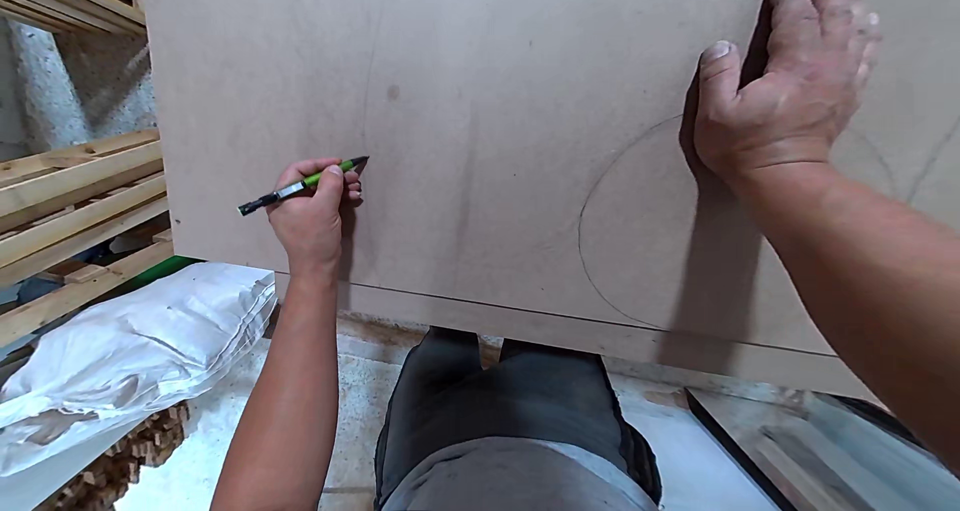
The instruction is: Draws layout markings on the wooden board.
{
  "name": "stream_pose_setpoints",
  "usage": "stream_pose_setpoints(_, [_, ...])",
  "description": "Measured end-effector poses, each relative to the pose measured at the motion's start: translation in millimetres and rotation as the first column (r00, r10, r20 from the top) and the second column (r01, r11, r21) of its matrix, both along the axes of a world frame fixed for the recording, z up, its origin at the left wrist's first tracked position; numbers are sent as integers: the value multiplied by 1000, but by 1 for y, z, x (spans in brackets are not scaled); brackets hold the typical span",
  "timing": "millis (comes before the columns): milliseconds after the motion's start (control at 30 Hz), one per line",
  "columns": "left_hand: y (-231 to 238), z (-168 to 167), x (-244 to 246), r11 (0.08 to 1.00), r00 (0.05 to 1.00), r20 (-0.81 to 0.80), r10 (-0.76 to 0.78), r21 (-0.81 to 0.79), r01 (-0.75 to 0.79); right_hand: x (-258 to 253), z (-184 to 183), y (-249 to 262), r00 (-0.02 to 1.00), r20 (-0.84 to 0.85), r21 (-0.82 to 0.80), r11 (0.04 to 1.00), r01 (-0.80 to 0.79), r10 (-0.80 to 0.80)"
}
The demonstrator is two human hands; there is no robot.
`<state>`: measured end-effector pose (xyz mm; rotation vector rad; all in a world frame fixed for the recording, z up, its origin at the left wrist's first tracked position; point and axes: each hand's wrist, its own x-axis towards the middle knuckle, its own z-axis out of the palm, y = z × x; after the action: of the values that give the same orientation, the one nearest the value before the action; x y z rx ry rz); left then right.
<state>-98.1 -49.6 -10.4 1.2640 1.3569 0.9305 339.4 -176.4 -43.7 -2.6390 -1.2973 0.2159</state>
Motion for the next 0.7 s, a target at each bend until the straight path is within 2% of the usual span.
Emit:
stream_pose_setpoints(200, [-54, 5, -23, 995, 1000, -12, -28, -95, 27, 0, 1, -1, 1000, 0, -8, 1000, 1, -1])
stream_pose_setpoints(467, [-32, -1, -14, 999, 999, 33, -11, -38, 13, 0, 1, -1, 1000, 6, -13, 1000, 5, -5])
stream_pose_setpoints(700, [-80, 4, -24, 994, 998, -17, -53, -95, 51, 0, 0, -1, 1000, 11, -10, 1000, 4, -4])
